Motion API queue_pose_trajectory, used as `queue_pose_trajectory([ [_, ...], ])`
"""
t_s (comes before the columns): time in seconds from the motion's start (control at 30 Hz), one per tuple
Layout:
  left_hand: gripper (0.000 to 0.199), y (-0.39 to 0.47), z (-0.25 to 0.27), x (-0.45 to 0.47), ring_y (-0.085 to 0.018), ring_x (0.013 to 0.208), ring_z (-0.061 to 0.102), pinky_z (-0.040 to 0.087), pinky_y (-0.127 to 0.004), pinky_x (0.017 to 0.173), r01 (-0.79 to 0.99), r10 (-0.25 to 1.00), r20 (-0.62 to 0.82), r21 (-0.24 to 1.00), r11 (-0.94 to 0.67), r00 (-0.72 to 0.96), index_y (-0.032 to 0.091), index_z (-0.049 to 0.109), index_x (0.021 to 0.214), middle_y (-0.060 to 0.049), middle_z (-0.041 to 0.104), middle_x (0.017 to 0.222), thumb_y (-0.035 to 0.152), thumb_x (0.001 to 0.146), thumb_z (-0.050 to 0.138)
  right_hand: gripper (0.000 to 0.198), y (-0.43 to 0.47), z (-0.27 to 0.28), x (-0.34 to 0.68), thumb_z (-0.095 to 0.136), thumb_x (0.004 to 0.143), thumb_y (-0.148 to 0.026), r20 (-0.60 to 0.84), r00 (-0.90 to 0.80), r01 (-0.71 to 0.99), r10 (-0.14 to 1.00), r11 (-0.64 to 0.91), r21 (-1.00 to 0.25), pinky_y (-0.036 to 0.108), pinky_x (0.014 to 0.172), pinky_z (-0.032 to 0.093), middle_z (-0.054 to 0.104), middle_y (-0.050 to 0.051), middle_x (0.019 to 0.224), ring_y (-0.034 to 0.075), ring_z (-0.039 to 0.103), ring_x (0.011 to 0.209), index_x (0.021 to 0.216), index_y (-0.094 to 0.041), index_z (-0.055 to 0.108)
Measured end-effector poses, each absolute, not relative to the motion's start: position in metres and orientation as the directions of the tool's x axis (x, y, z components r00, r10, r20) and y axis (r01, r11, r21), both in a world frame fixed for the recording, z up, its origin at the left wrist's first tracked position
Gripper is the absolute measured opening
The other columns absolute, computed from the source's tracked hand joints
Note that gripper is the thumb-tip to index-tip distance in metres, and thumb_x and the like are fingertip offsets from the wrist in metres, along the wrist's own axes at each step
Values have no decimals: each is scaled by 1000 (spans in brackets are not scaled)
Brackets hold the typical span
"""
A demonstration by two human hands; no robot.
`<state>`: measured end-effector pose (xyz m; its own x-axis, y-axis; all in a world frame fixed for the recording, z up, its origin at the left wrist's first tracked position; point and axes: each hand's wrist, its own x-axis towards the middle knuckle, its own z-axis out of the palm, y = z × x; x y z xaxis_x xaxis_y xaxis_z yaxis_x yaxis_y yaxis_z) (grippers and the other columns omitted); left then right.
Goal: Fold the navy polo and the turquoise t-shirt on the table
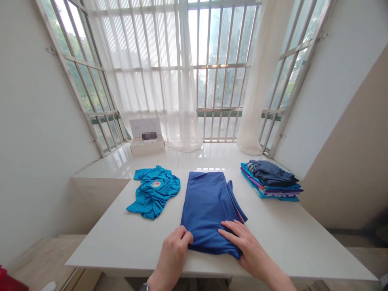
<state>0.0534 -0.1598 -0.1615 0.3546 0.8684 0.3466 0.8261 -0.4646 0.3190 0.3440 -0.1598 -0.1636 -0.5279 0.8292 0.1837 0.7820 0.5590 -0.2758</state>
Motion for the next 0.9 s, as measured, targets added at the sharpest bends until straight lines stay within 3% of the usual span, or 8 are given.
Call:
queue_pose_trajectory([
  [0.17, 50, -159, -143, 37, -13, 78, 62, 47, -20, 74, 716, 869, 177, 504, -483, 462, 23, 69, 86, -1, 63, 91, -12, 66, 38, 94, -164, -165, 349, 47, 59, 2, 125, -522, 783, 844, 532, -322, 55, 118, 28, 42, 3, 155, 25, 38, 143, 144, -38, 47],
  [0.27, 49, -165, -130, 30, -14, 82, 63, 48, -22, 77, 684, 835, 126, 515, -516, 535, 26, 70, 94, -1, 64, 95, -8, 71, 43, 95, -169, -162, 351, 47, 58, 1, 94, -521, 785, 848, 520, -337, 55, 119, 26, 38, 1, 157, 26, 34, 144, 145, -39, 45],
  [0.4, 26, -172, -121, 34, -23, 99, 59, 47, -37, 92, 719, 821, 170, 409, -562, 545, 24, 66, 98, -4, 64, 104, 11, 76, 60, 97, -175, -159, 350, 46, 57, 1, 76, -518, 793, 852, 512, -330, 54, 119, 28, 36, 0, 158, 25, 34, 145, 145, -40, 44],
  [0.53, 56, -170, -128, 41, -31, 136, 38, 36, -48, 110, 684, 736, 227, 273, -676, 637, 29, 50, 137, -7, 43, 149, 22, 83, 63, 94, -178, -156, 348, 47, 59, 0, 111, -532, 786, 839, 539, -304, 52, 117, 32, 40, 1, 156, 24, 38, 142, 144, -38, 46],
  [0.6, 62, -170, -135, 41, -30, 144, 28, 32, -50, 114, 663, 689, 223, 190, -724, 689, 35, 35, 149, -3, 31, 159, 26, 91, 57, 92, -181, -155, 348, 47, 59, 1, 128, -545, 779, 829, 557, -289, 51, 115, 35, 43, 3, 154, 25, 41, 141, 144, -36, 48],
  [0.7, 66, -177, -147, 38, -31, 146, 26, 33, -51, 113, 665, 672, 223, 118, -738, 706, 37, 26, 153, -2, 24, 163, 38, 95, 56, 91, -187, -157, 350, 46, 58, 1, 157, -558, 769, 815, 579, -271, 50, 113, 38, 46, 5, 152, 25, 44, 138, 143, -33, 49],
  [0.77, 72, -185, -154, 38, -33, 145, 28, 35, -53, 112, 679, 677, 234, 85, -729, 698, 36, 26, 154, -3, 24, 163, 38, 91, 61, 89, -192, -159, 352, 46, 59, 1, 185, -559, 762, 808, 589, -270, 49, 111, 40, 49, 6, 150, 25, 47, 136, 142, -32, 50],
  [0.9, 68, -196, -161, 44, -33, 138, 40, 36, -56, 110, 709, 694, 253, 45, -704, 674, 33, 39, 147, -4, 41, 155, 16, 86, 60, 79, -201, -165, 356, 46, 63, -1, 256, -528, 739, 810, 586, -332, 44, 107, 45, 58, 8, 142, 25, 56, 127, 138, -28, 56],
])
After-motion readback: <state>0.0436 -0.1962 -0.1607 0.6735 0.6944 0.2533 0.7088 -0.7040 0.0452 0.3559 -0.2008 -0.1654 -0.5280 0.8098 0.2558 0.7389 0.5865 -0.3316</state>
